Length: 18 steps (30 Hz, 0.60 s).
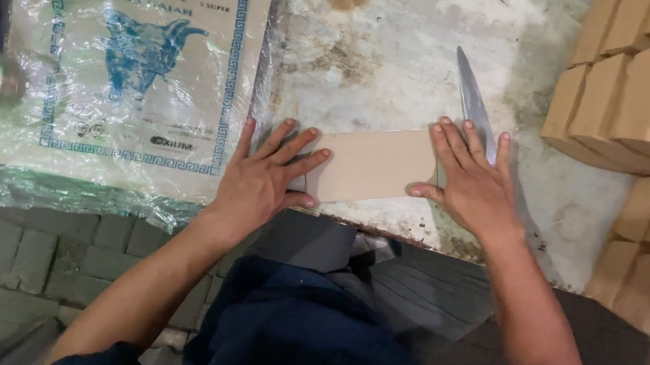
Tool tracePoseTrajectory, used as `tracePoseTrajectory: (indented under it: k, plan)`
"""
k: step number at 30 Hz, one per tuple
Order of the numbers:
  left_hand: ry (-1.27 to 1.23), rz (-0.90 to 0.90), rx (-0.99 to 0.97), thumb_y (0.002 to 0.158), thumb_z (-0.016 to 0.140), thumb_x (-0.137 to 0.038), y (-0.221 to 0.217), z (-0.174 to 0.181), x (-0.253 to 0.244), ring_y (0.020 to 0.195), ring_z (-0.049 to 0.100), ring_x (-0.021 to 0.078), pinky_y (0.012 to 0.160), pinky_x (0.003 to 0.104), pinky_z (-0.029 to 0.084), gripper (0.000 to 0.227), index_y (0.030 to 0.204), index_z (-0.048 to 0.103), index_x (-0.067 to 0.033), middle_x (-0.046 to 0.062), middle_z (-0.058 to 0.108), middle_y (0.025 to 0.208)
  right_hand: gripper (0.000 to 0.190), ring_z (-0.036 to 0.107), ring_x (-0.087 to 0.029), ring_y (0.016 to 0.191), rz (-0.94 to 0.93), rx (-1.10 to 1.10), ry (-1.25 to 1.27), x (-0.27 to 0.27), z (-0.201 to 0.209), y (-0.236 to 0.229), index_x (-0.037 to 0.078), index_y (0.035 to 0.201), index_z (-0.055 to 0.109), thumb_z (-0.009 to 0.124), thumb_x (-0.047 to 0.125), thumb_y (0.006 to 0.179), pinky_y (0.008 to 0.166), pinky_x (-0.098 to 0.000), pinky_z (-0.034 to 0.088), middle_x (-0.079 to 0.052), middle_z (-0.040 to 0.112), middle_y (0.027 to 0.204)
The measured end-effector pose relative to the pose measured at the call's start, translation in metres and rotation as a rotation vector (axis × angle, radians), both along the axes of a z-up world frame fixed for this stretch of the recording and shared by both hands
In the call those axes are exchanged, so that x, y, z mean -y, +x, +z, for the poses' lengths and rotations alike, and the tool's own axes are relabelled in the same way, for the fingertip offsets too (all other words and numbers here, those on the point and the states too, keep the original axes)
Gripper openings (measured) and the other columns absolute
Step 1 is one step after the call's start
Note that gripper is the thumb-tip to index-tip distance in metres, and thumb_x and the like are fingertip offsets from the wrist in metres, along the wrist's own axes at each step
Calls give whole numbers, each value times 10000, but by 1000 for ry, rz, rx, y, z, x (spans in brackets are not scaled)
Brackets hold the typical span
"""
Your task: Folding paper liners and assembling cardboard food boxes for packaging.
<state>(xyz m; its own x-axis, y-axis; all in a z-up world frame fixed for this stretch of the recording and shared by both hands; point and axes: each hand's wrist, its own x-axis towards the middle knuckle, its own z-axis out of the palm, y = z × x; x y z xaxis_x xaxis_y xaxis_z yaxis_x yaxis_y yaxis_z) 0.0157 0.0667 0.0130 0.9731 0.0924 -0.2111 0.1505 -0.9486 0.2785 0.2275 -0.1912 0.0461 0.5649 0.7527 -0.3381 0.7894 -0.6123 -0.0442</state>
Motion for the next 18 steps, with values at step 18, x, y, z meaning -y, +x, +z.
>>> tracePoseTrajectory:
  k: [18]
  plan:
    - [-99,59,-117,813,505,-686,5,17,4,1521,70,216,1187,621,-43,758,1503,320,-431,-103,191,1634,938,112,-233,1512,257,-225,107,-64,-21,-48,221,1585,182,456,723,841,1166,-629,-65,-7,165,1649]
